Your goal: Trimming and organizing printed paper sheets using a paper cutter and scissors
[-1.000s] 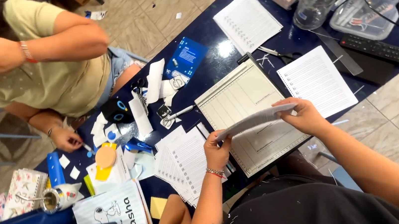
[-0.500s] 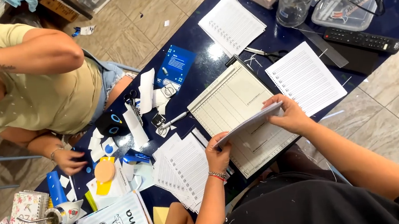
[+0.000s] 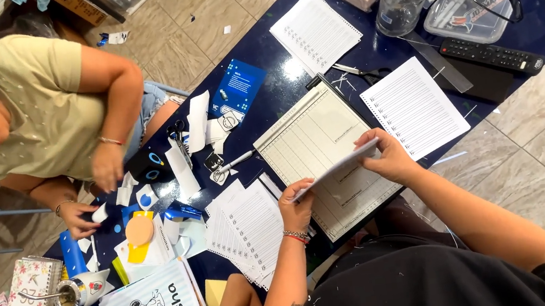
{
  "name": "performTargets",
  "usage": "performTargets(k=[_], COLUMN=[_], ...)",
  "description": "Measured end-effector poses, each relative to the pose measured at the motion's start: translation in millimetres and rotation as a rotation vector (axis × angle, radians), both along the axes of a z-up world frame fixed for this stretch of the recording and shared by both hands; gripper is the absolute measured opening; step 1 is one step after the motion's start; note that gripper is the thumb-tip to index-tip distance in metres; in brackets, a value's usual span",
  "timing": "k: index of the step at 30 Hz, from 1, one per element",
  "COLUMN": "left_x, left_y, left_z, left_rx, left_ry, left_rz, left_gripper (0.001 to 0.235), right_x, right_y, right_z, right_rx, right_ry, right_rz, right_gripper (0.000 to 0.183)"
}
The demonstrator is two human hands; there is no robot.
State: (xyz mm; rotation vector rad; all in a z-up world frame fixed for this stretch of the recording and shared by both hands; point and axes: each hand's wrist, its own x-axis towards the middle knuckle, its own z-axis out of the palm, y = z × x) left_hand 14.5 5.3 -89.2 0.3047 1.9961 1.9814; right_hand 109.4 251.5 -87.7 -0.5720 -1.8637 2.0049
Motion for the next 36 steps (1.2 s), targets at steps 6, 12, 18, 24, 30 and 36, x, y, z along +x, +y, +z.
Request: performTargets(k=[6, 12, 18, 24, 30, 36], left_x=[4, 2, 3, -1, -5, 27], left_y=[1, 1, 1, 0, 7, 29], left_z=[5, -4, 7, 63, 83, 125], left_rx=[-0.003, -0.036, -0.086, -0.195, 0.209, 0.656], left_ry=[-0.038, -0.037, -0.062, -0.163, -0.415, -0.781], left_rz=[-0.02, -0.024, -0.016, -0.06, 0.068, 0.182], left_gripper=[0.014, 0.013, 0.01, 0.02, 0.021, 0.027], right_x=[1, 4, 5, 12, 25, 32], right_y=[-2, 7, 6, 19, -2, -34], right_z=[25, 27, 9, 60, 124, 126], right_rx=[-0.021, 0.08, 0.151, 0.15, -0.201, -0.445], right_ry=[0.009, 0.017, -0.049, -0.304, -0.366, -0.239], right_rz=[0.001, 0.024, 0.054, 0.087, -0.021, -0.209], right_gripper=[0.029, 0.026, 0.023, 0.034, 0.046, 0.045])
